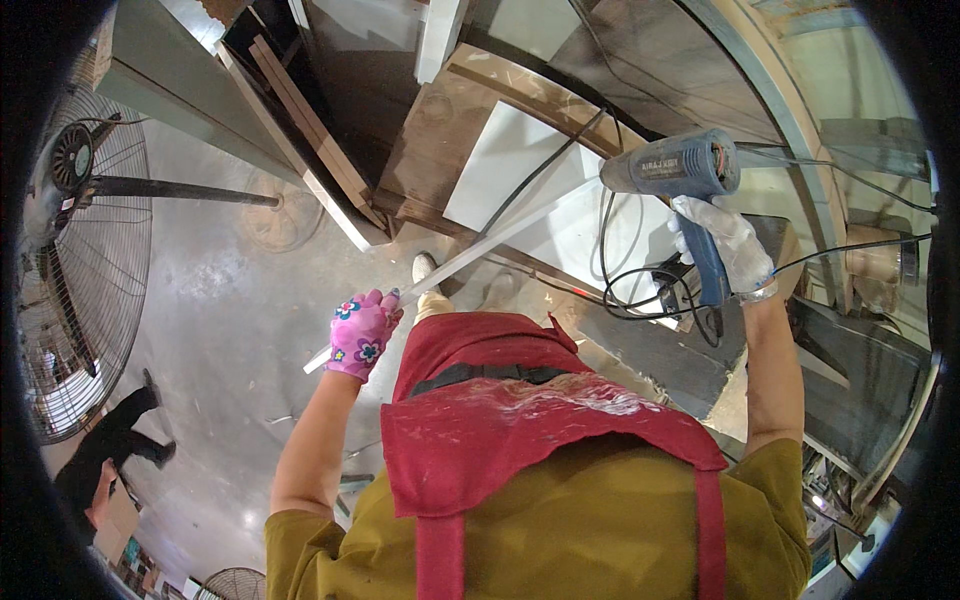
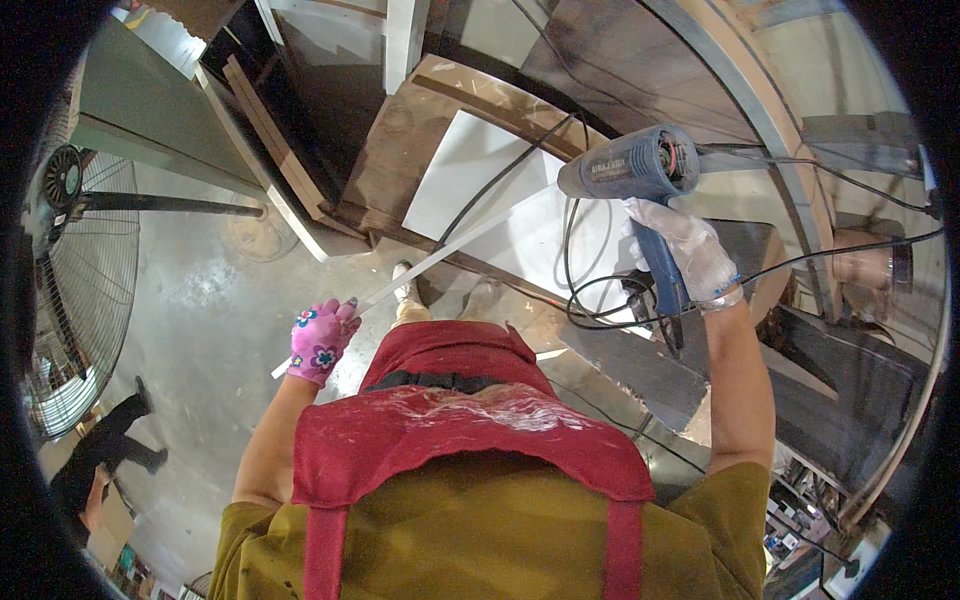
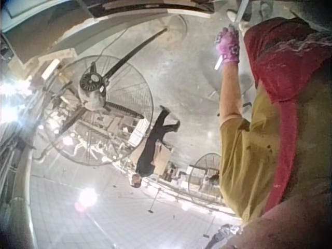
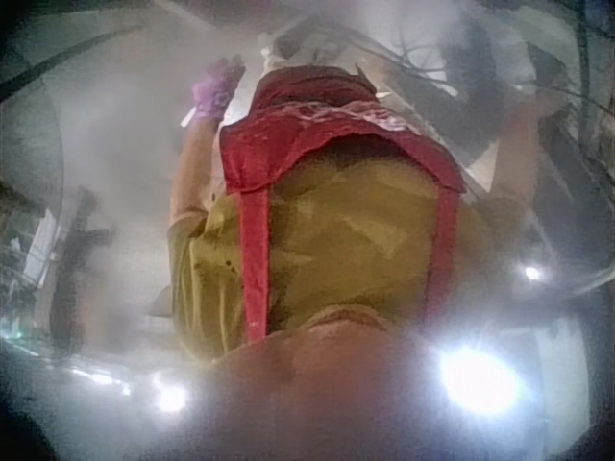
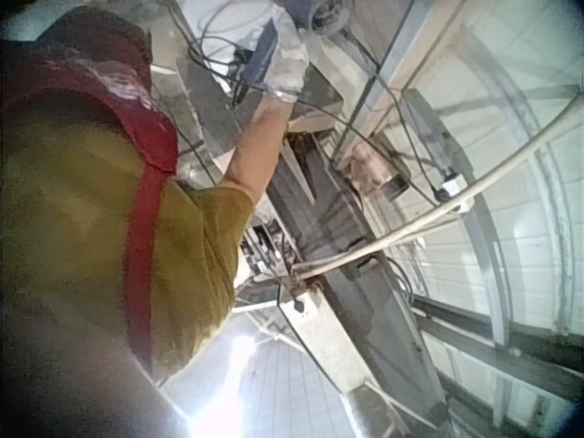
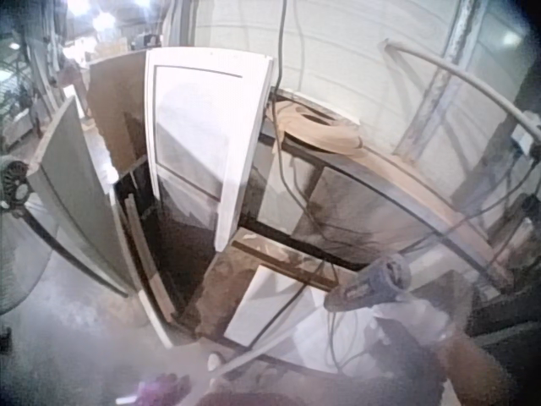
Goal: The person plugs in a heat gun and uses it to apply heat to a long white plastic strip. They move the heat gun along the strip repeatedly while holding it with gloved hands.
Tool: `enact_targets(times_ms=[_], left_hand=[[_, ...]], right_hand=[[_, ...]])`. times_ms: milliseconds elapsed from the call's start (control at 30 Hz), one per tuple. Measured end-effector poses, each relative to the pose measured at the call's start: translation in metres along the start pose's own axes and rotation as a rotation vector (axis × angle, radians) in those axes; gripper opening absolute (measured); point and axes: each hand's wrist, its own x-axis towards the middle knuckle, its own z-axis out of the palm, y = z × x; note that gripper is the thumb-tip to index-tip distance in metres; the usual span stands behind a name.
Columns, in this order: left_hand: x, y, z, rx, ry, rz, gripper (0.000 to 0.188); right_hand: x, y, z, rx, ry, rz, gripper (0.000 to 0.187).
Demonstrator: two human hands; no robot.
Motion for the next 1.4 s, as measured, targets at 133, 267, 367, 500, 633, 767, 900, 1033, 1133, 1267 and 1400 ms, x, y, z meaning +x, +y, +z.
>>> enact_targets(times_ms=[133,267,367,500,633,767,900,1033,1133,1267,1400], left_hand=[[0.001,0.001,-0.002,-0.015,0.023,0.013,0.024],[0.000,0.001,-0.002,-0.004,0.031,0.015,0.025],[-0.001,0.000,0.003,-0.013,0.052,0.025,0.023],[0.003,-0.003,0.011,0.029,0.070,0.036,0.013],[0.007,-0.001,0.008,-0.908,-0.046,-0.339,0.030],[0.013,0.008,0.015,-0.201,0.098,-0.091,0.018],[0.008,0.012,0.022,-0.181,0.147,-0.082,0.013],[0.011,0.010,0.023,-0.073,0.117,-0.037,0.016],[0.014,0.003,0.031,-0.435,0.133,-0.199,0.018],[0.010,-0.017,0.049,-0.709,-0.001,-0.233,0.024],[0.009,-0.012,0.044,0.078,0.015,-0.044,0.028]], right_hand=[[0.000,-0.002,0.002,-0.038,0.004,-0.010,0.036],[-0.002,-0.002,0.005,-0.079,0.030,-0.023,0.034],[-0.003,0.001,0.000,-0.087,0.001,-0.014,0.034],[-0.007,0.009,-0.010,-0.371,-0.060,-0.276,0.032],[0.001,0.024,-0.015,-0.144,-0.059,-0.192,0.029],[0.023,0.049,-0.024,-0.022,-0.055,-0.125,0.028],[0.036,0.060,-0.024,-0.037,0.172,-0.074,0.028],[0.039,0.044,-0.021,-0.177,0.177,0.060,0.027],[0.021,0.031,-0.025,-0.153,0.077,-0.098,0.029],[0.000,0.027,-0.022,-0.163,-0.135,-0.410,0.032],[0.002,0.019,-0.014,0.036,-0.071,-0.140,0.033]])
